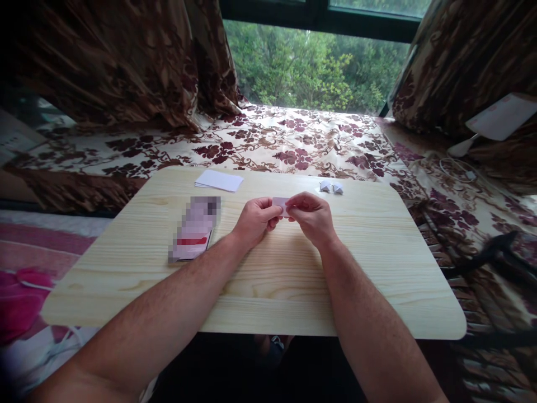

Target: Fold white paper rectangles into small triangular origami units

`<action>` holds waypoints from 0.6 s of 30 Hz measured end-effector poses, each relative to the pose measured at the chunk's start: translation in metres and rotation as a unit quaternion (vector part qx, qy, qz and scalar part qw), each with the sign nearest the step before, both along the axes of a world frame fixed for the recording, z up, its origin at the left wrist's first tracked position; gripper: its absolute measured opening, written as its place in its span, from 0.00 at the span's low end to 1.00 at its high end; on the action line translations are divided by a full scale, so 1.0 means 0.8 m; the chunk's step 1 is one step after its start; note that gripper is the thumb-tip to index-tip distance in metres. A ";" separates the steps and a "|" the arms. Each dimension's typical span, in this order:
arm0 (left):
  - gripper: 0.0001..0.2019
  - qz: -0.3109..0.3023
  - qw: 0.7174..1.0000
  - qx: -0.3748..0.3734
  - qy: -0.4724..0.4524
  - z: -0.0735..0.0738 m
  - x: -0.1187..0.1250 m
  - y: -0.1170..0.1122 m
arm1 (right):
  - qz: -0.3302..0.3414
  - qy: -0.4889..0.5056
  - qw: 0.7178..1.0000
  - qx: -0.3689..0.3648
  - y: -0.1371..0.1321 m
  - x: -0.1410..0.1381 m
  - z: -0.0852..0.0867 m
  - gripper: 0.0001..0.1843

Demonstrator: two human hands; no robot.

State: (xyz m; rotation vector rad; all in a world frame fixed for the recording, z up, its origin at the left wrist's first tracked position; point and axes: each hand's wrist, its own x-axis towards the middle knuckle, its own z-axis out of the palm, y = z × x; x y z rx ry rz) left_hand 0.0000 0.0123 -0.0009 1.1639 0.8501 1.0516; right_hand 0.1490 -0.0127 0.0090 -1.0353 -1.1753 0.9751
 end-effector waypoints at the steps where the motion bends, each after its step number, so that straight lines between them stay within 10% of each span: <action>1: 0.07 0.000 1.000 -0.005 -0.002 0.000 0.000 0.000 | 0.003 0.002 1.000 -0.001 0.000 0.000 0.000 0.05; 18: 0.05 -0.005 0.999 -0.044 -0.019 0.004 -0.001 0.003 | 0.050 0.027 0.998 0.000 -0.001 0.002 0.001 0.04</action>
